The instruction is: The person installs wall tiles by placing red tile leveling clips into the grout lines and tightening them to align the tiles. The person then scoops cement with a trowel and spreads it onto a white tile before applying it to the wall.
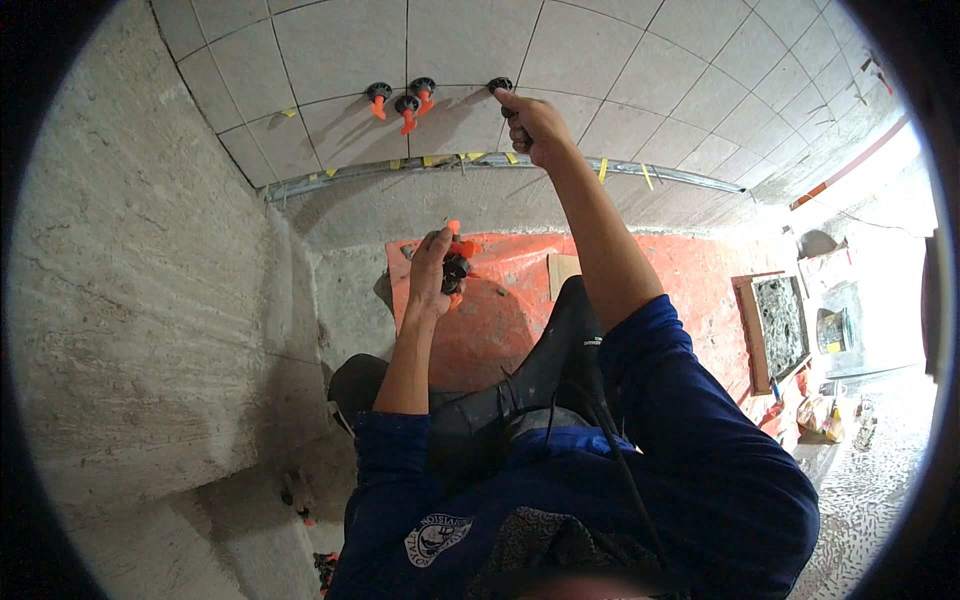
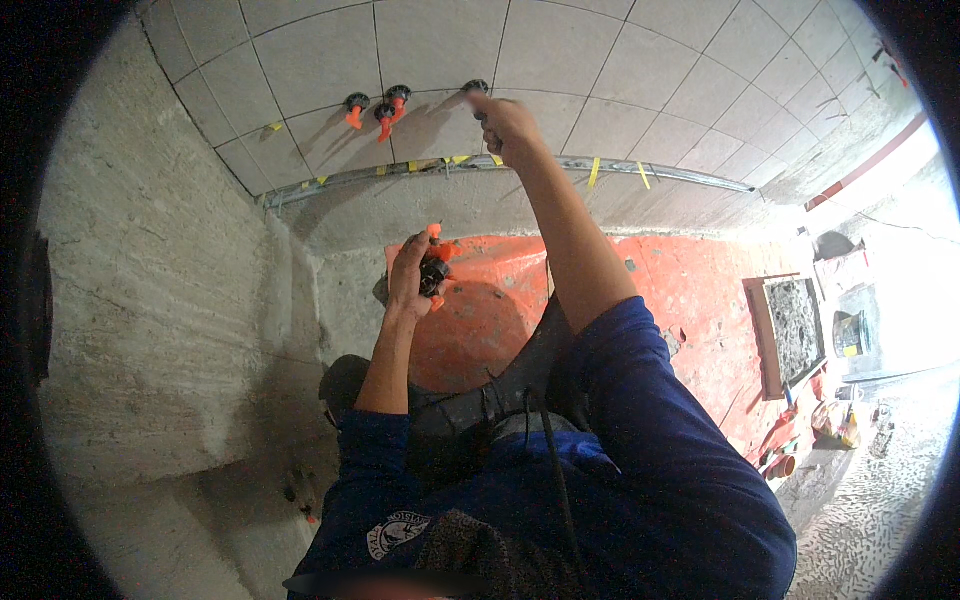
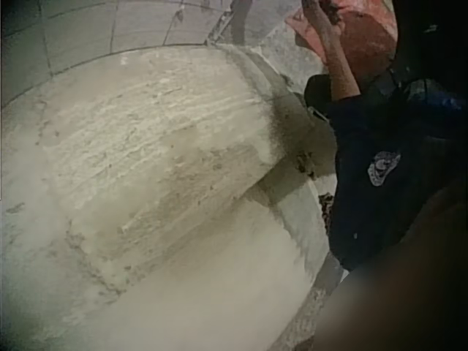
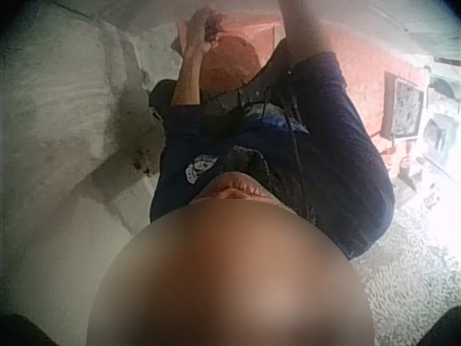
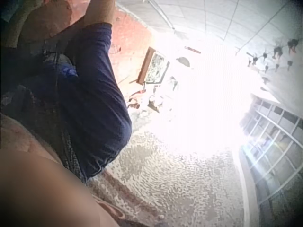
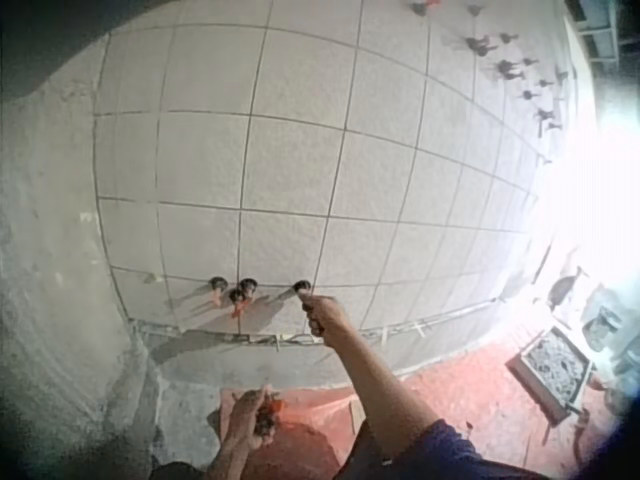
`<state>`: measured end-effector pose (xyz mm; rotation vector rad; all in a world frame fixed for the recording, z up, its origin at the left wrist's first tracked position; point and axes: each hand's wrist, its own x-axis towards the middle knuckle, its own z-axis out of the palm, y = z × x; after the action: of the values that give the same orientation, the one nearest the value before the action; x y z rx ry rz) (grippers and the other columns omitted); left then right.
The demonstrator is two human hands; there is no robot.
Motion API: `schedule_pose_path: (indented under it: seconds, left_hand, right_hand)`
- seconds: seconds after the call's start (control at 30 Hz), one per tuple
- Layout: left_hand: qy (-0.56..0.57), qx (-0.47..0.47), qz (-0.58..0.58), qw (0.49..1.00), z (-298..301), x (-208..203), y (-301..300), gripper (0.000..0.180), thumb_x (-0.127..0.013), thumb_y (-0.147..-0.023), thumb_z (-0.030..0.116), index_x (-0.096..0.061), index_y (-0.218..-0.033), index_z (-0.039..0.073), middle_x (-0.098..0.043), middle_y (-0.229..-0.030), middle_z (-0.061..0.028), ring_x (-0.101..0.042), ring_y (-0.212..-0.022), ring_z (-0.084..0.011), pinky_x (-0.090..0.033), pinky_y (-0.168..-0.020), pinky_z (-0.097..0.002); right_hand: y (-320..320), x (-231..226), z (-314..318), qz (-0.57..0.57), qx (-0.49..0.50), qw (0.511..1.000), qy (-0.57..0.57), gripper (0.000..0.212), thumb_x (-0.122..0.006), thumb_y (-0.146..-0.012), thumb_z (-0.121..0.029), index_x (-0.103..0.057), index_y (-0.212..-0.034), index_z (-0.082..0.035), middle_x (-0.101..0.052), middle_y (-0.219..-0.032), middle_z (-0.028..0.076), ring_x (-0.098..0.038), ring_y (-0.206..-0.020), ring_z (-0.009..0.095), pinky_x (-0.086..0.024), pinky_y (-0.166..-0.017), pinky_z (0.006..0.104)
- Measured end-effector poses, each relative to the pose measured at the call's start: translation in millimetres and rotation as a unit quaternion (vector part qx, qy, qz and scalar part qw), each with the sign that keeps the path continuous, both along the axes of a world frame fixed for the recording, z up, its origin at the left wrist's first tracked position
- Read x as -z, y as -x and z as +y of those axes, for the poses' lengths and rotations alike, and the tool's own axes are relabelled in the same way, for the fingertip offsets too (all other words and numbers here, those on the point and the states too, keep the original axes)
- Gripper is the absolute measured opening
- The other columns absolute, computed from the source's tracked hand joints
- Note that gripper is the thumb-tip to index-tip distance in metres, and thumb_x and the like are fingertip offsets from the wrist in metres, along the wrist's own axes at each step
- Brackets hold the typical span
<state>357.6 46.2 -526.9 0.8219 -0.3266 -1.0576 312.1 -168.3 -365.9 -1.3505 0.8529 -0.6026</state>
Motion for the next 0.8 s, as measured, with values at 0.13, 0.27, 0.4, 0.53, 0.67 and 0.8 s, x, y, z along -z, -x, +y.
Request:
schedule_pose_path:
  seconds: [0.13,0.27,0.4,0.53,0.67,0.8]
  left_hand:
    - [0.006,-0.009,0.006,1.000,0,-1,0,0.033,-0.066,-0.087,0.039,-0.055,-0.095,0.009,-0.061,-0.070,-0.0038,-0.060,-0.050,-0.0098,-0.045,-0.031,-0.0223]
    - [-0.001,-0.008,0.007,1.000,-1,-1,0,0.032,-0.066,-0.087,0.039,-0.056,-0.093,0.009,-0.061,-0.068,-0.0033,-0.059,-0.048,-0.0096,-0.045,-0.031,-0.0225]
    - [-0.008,-0.005,-0.003,1.000,0,0,0,0.032,-0.066,-0.087,0.039,-0.056,-0.091,0.009,-0.060,-0.065,-0.0027,-0.058,-0.046,-0.0096,-0.045,-0.031,-0.0225]
    - [0.003,-0.002,-0.001,1.000,2,1,0,0.032,-0.067,-0.086,0.040,-0.056,-0.090,0.010,-0.059,-0.065,-0.0020,-0.057,-0.045,-0.0092,-0.045,-0.031,-0.0222]
    - [-0.010,-0.008,-0.005,1.000,2,1,1,0.033,-0.067,-0.085,0.041,-0.055,-0.089,0.011,-0.057,-0.063,-0.0011,-0.056,-0.044,-0.0087,-0.044,-0.031,-0.0217]
    - [-0.006,0.007,-0.011,1.000,1,2,1,0.031,-0.064,-0.088,0.040,-0.055,-0.092,0.011,-0.057,-0.066,-0.0006,-0.056,-0.048,-0.0072,-0.046,-0.034,-0.0205]
  right_hand:
    - [1,3,7,0.177,0.039,0.906,0.383,0.047,-0.056,-0.091,-0.042,-0.057,-0.064,-0.003,-0.051,-0.053,0.003,-0.047,-0.045,0.014,-0.037,-0.044,0.0323]
    - [2,14,10,0.221,0.123,0.790,0.558,0.052,-0.051,-0.091,-0.043,-0.064,-0.071,0.003,-0.057,-0.056,0.013,-0.057,-0.054,0.022,-0.045,-0.055,0.0407]
    - [-2,21,10,0.153,0.127,0.860,0.469,0.047,-0.050,-0.091,-0.039,-0.067,-0.073,0.002,-0.062,-0.063,0.017,-0.062,-0.057,0.030,-0.047,-0.057,0.0424]
    - [-7,23,16,-0.012,0.103,0.978,0.180,0.043,-0.048,-0.091,-0.030,-0.066,-0.073,0.004,-0.059,-0.059,0.010,-0.056,-0.048,0.020,-0.043,-0.046,0.0345]
    - [-9,19,26,-0.136,0.086,0.986,0.036,0.034,-0.048,-0.093,-0.025,-0.059,-0.079,0.003,-0.041,-0.056,-0.001,-0.038,-0.043,0.011,-0.030,-0.038,0.0268]
    - [-14,14,31,-0.225,0.072,0.964,-0.122,0.025,-0.047,-0.092,-0.022,-0.052,-0.079,-0.002,-0.034,-0.056,-0.003,-0.031,-0.042,0.009,-0.025,-0.039,0.0259]
